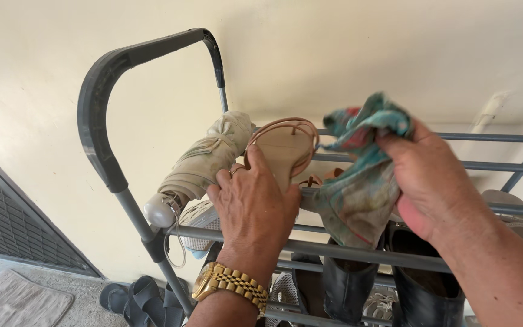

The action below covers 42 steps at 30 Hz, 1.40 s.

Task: The person wipes the metal shoe rack and several pairs of shoes with a cloth. They clean sandals, sneakers, and black flats one at a time, then place them back on the rack.

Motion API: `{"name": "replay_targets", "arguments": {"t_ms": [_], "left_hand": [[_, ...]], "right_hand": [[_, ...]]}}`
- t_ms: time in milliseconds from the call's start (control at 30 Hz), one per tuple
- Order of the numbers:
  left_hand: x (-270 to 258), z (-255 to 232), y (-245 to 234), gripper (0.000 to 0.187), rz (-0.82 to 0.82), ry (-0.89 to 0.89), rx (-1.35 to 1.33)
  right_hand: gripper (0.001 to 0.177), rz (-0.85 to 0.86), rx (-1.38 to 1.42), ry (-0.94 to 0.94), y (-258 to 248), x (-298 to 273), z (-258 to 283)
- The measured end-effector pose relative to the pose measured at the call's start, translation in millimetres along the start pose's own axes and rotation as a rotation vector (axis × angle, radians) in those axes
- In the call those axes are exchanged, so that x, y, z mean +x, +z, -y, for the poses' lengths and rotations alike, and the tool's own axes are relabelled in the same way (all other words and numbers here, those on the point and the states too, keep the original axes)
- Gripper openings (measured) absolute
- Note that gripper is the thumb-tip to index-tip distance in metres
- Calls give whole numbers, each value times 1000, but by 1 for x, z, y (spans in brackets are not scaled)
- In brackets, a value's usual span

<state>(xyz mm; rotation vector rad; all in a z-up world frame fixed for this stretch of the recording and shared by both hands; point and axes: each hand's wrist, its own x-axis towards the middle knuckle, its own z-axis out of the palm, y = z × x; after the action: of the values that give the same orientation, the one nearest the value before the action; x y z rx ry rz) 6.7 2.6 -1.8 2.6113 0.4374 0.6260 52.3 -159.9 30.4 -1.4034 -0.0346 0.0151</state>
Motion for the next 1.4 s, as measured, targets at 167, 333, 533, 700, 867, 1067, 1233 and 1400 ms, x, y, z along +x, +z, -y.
{"name": "replay_targets", "arguments": {"t_ms": [167, 333, 533, 700, 867, 1067, 1233, 1400], "left_hand": [[8, 2, 10, 81, 119, -22, -178], [20, 11, 7, 91, 224, 2, -304], [38, 17, 10, 91, 242, -16, -736], [57, 12, 34, 63, 205, -280, -1243], [60, 18, 48, 46, 452, -436, -1864], [50, 7, 35, 53, 679, -511, -1910], [38, -7, 31, 51, 596, -456, -1946], [48, 1, 33, 48, 543, -262, -2123]], "right_hand": [[33, 113, -283, -297, 22, 12, -15], [62, 251, -852, -990, 28, 19, -56], [67, 144, -1010, -626, 34, 45, -48], [56, 73, -1057, -677, 40, 44, -42], [54, 217, -940, -725, 31, 11, -56], [53, 197, -988, -480, 44, 12, -40], [36, 140, -864, -315, 61, 34, -5], [59, 182, -960, -464, 48, 6, -22]]}}
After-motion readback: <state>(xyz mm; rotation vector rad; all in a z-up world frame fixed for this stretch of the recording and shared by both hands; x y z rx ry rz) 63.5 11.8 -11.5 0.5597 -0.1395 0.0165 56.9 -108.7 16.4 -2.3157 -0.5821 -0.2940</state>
